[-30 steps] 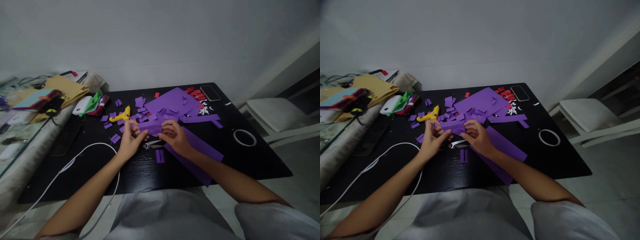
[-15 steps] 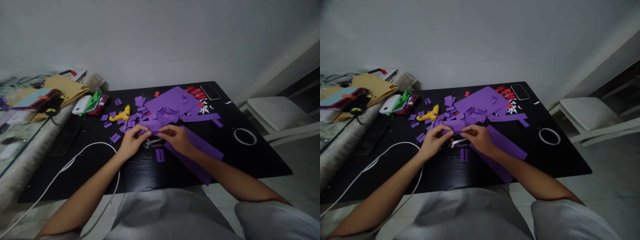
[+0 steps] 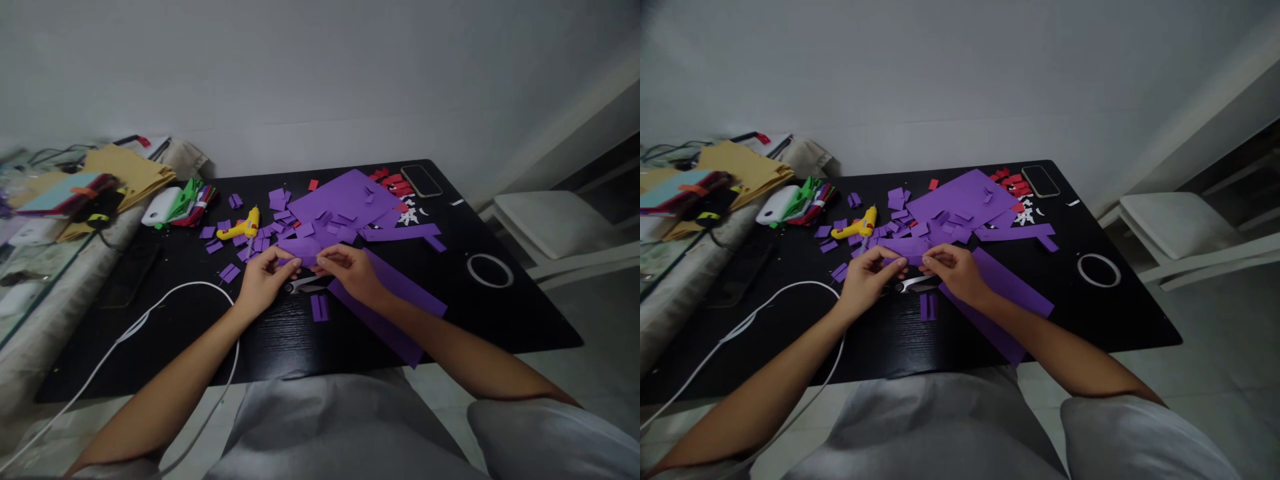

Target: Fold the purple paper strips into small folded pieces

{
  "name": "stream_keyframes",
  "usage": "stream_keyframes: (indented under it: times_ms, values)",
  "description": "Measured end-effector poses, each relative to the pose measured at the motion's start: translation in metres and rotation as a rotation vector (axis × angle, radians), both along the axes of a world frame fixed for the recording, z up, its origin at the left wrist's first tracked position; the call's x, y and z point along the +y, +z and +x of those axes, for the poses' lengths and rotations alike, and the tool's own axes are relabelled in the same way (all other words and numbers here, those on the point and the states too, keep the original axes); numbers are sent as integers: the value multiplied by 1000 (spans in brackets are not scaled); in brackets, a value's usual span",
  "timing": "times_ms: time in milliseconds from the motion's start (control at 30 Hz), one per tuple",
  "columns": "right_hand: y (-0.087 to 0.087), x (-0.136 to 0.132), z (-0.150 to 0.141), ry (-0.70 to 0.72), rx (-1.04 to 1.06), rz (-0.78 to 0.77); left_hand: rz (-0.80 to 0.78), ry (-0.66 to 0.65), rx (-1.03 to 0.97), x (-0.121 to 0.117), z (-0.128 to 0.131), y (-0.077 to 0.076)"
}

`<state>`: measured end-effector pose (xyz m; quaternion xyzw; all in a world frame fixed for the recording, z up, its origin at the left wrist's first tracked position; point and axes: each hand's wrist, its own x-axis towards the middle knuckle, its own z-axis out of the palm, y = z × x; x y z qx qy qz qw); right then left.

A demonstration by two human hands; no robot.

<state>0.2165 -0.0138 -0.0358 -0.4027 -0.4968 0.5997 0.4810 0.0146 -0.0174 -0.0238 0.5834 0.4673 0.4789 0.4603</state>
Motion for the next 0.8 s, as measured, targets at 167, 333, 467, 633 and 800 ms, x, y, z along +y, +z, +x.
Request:
stream_keyframes:
  times_ms: [167,333,467,633,800]
  values:
    - [0,1,1,7,17,-5,-25,-6,-22,1,0,0]
    - [0,1,1,-10,27,10,-34,-13,-33,1,2,4]
    - [0,2,1,-26,10,29,-36,20,-34,0,4,8]
    - [0,0,0,-36,9,27,-68,39,-49,0,2,2]
    - [-4,2,1,16,13,-34,-15,6,-81,2,0,-4]
